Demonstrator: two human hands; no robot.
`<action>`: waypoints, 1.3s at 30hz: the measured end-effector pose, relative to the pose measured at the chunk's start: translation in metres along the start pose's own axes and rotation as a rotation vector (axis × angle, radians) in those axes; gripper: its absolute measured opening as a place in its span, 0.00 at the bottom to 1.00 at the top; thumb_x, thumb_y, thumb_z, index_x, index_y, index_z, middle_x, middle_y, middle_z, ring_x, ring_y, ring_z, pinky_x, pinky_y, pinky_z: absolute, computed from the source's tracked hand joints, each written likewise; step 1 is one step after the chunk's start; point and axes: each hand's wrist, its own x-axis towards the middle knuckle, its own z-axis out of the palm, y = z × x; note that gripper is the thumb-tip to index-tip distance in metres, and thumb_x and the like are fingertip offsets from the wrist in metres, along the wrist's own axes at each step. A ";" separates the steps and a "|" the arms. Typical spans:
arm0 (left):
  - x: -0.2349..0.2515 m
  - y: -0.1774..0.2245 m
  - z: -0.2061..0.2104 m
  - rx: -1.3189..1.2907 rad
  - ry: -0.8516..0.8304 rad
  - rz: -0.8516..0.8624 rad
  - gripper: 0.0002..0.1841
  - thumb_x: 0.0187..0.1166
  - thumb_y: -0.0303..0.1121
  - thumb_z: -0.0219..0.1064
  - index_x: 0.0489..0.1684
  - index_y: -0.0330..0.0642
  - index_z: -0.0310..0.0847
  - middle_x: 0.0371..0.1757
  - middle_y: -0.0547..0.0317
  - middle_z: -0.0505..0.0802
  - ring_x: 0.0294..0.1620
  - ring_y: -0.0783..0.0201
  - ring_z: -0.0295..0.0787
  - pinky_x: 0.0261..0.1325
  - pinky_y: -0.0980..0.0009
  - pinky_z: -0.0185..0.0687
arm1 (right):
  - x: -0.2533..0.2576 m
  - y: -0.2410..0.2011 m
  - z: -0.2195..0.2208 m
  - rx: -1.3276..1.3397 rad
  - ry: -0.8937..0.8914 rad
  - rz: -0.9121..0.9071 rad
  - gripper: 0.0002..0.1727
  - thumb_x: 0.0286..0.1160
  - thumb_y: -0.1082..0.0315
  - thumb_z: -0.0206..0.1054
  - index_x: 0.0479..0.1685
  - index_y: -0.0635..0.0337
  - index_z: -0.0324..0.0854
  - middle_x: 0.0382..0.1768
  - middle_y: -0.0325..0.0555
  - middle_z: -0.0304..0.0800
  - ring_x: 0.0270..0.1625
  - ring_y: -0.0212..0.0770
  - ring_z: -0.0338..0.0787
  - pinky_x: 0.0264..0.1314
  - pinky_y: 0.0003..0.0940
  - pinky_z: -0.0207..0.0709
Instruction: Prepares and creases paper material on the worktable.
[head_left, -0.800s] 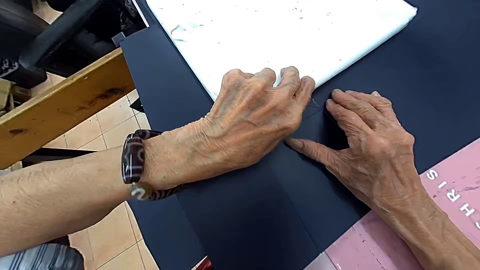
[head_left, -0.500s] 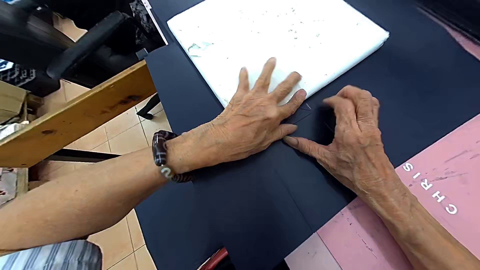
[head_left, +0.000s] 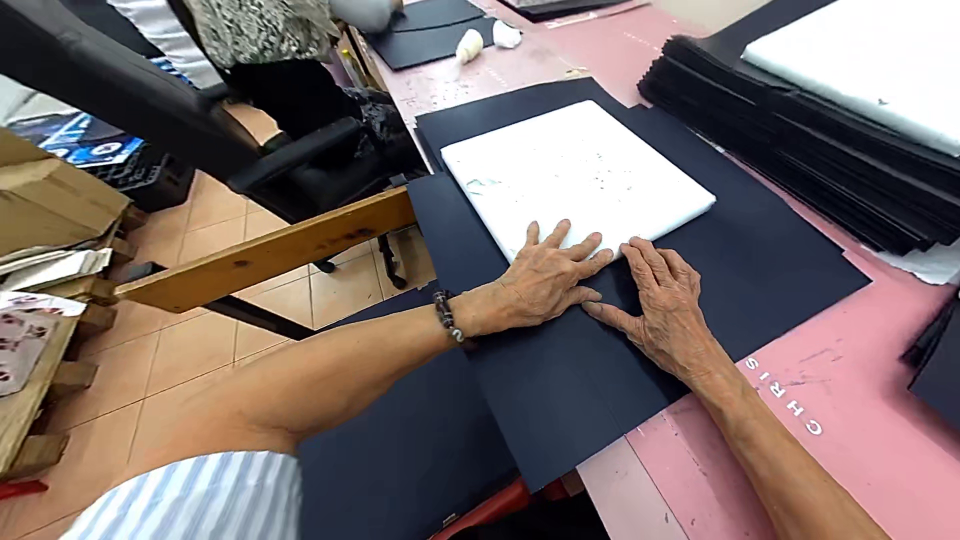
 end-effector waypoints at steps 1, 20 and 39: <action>0.000 0.001 0.002 0.000 0.013 0.002 0.28 0.84 0.52 0.61 0.80 0.52 0.79 0.83 0.49 0.80 0.85 0.29 0.68 0.74 0.18 0.56 | -0.001 0.001 -0.001 0.006 0.002 -0.002 0.56 0.68 0.21 0.56 0.79 0.65 0.75 0.82 0.59 0.75 0.79 0.69 0.75 0.74 0.75 0.60; -0.033 0.008 -0.030 -0.241 0.173 -0.139 0.27 0.84 0.35 0.66 0.82 0.39 0.73 0.79 0.45 0.83 0.82 0.48 0.76 0.81 0.34 0.63 | 0.006 -0.010 -0.011 -0.022 -0.174 0.019 0.57 0.76 0.22 0.43 0.84 0.68 0.69 0.83 0.69 0.70 0.83 0.75 0.70 0.75 0.88 0.48; -0.247 0.018 0.174 -0.291 -0.739 -0.731 0.59 0.67 0.62 0.76 0.98 0.58 0.39 0.97 0.38 0.38 0.92 0.19 0.21 0.68 0.07 0.38 | -0.004 -0.009 0.005 -0.112 -0.043 0.018 0.50 0.85 0.29 0.37 0.86 0.65 0.68 0.84 0.64 0.70 0.86 0.74 0.67 0.80 0.85 0.42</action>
